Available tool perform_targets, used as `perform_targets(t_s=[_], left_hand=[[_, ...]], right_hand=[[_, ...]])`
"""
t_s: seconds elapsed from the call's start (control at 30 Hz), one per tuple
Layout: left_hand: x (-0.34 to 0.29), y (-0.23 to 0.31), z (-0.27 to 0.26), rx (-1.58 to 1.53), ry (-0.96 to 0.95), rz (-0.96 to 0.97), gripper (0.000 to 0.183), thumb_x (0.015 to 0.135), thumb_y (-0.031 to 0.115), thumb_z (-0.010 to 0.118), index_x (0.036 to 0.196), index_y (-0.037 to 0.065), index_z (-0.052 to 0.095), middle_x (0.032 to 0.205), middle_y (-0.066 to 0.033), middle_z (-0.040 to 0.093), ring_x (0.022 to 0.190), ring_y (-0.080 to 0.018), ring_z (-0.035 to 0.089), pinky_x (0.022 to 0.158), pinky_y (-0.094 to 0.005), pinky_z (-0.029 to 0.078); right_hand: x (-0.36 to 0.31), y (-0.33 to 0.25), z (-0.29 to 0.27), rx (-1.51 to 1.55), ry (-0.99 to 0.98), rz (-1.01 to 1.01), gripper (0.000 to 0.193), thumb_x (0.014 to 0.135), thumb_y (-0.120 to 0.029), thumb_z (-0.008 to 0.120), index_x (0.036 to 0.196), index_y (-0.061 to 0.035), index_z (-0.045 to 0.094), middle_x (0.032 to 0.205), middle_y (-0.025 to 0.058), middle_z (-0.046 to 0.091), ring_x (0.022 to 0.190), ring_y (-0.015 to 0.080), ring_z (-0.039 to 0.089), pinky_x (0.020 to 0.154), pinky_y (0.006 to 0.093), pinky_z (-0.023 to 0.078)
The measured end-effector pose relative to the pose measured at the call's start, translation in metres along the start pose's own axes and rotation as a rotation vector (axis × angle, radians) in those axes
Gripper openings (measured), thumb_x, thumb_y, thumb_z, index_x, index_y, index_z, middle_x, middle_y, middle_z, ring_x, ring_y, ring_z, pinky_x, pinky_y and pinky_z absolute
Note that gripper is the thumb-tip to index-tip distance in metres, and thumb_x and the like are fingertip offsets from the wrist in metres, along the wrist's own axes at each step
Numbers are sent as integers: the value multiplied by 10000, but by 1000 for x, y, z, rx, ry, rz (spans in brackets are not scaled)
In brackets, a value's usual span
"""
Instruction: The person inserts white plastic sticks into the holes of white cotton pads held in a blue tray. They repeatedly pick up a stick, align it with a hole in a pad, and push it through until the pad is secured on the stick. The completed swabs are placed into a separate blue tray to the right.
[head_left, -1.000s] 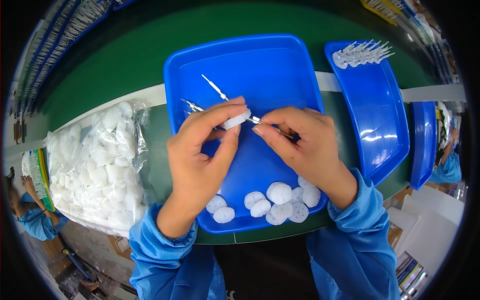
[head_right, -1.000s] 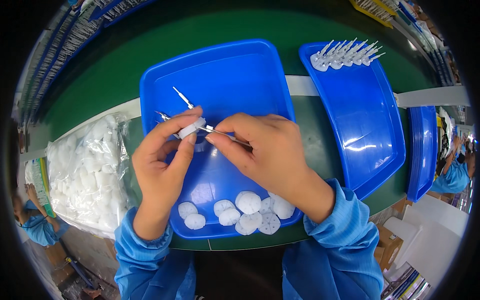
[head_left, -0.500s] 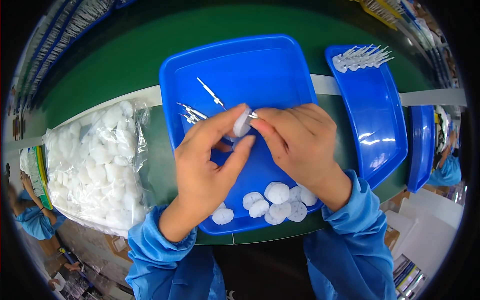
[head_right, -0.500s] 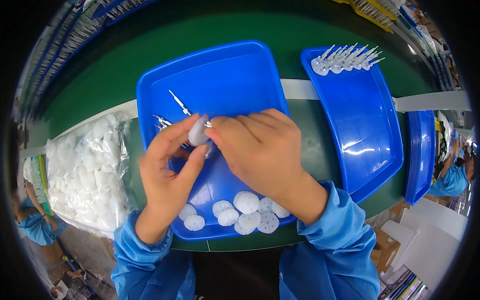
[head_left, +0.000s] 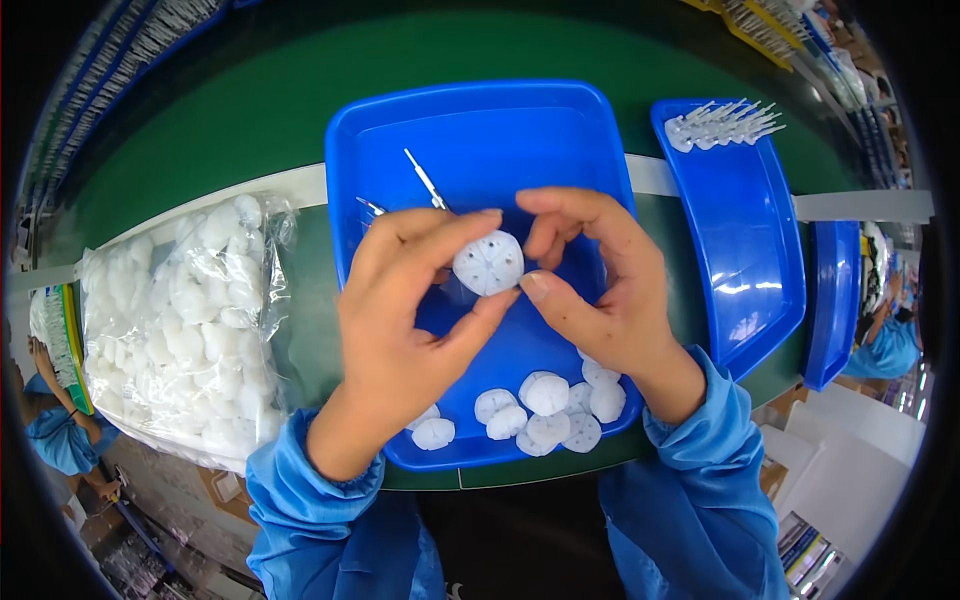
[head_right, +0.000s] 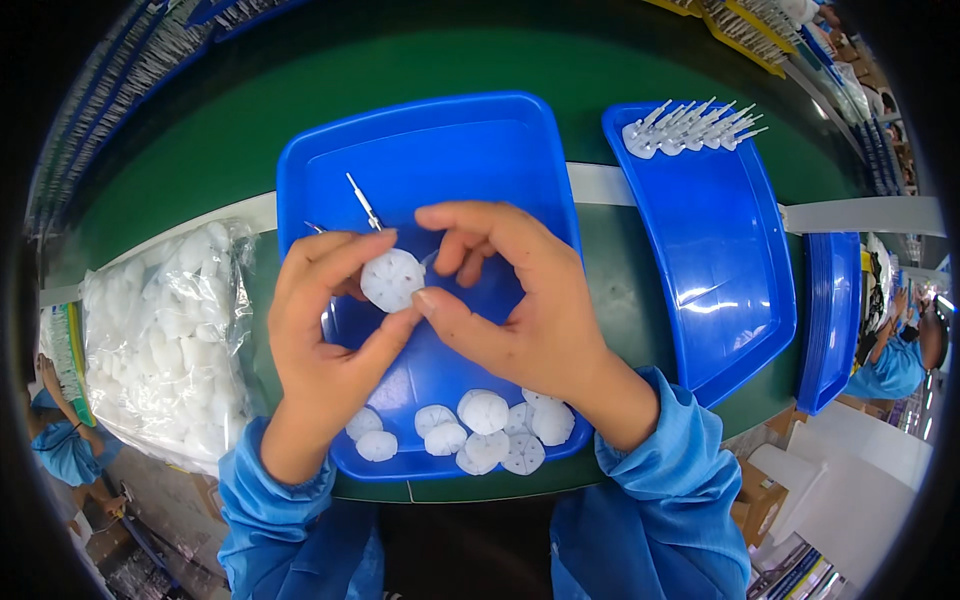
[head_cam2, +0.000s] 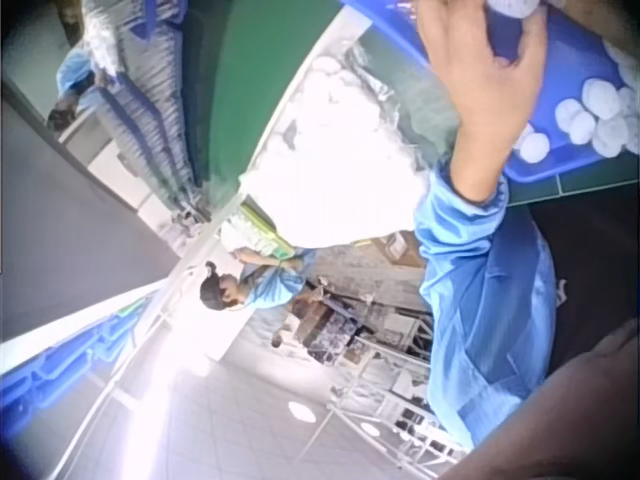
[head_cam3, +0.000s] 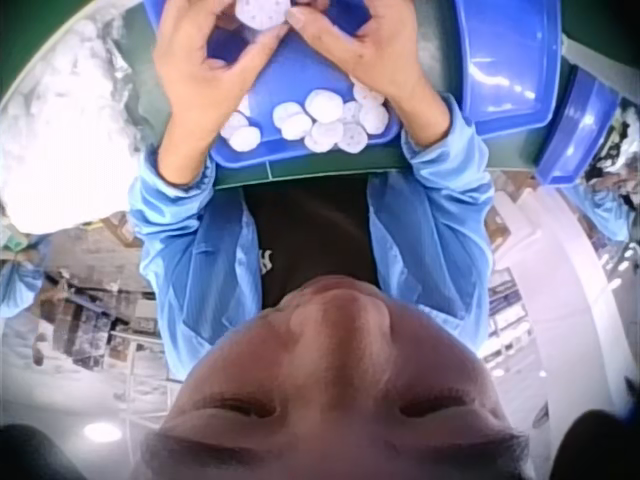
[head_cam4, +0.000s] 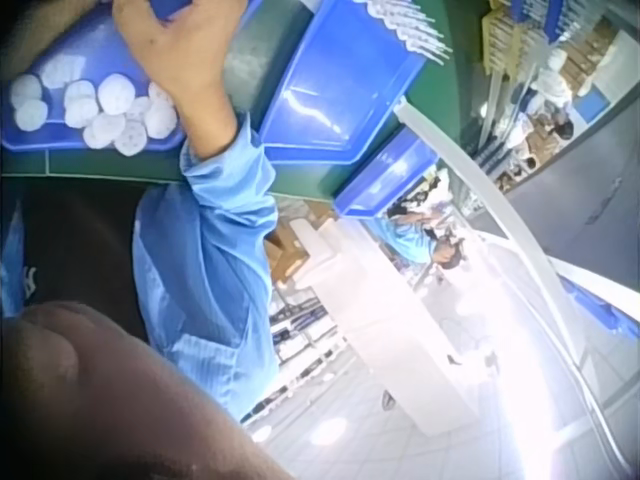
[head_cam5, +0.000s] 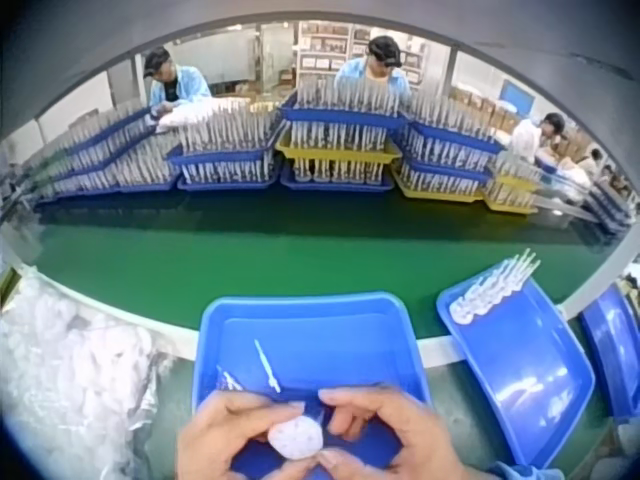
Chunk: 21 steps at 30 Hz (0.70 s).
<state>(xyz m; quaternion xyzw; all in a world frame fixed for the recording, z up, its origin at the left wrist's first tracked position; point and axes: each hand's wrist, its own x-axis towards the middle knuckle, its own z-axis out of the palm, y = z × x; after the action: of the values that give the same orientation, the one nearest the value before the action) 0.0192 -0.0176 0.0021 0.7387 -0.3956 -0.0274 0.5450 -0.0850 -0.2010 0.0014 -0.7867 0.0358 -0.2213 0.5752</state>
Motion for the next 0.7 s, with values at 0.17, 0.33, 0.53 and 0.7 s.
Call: perform_targets(t_s=[0.17,0.33,0.53,0.7], left_hand=[[-2,-2,0,48,-51,83,549,739,-8,902,1269,51,774,1185,-109,705,985,-210,680,801,-326,561],[2,-1,-2,40,-102,113,551,750,-14,897,1283,44,770,1256,-130,766,1091,-276,726,901,-378,575],[0,-2,3,132,-72,182,548,753,-18,893,1283,47,771,1235,-139,772,1078,-310,728,908,-388,580],[-2,0,-1,144,-73,137,572,784,-34,873,1335,33,736,1265,-145,759,1081,-274,726,866,-362,591]], right_hand=[[-2,4,-3,60,-61,-2,305,911,-20,839,1205,-18,756,950,46,755,845,118,691,794,283,561],[-2,2,-7,308,-79,226,219,973,-30,799,1181,-2,735,1001,40,769,910,92,698,831,276,569],[-2,5,-6,295,-106,233,253,953,-14,812,1185,-2,711,1035,40,748,954,92,690,872,275,557],[-2,10,-5,257,-151,115,366,916,15,819,1259,2,691,1049,45,733,958,105,691,922,304,547]])
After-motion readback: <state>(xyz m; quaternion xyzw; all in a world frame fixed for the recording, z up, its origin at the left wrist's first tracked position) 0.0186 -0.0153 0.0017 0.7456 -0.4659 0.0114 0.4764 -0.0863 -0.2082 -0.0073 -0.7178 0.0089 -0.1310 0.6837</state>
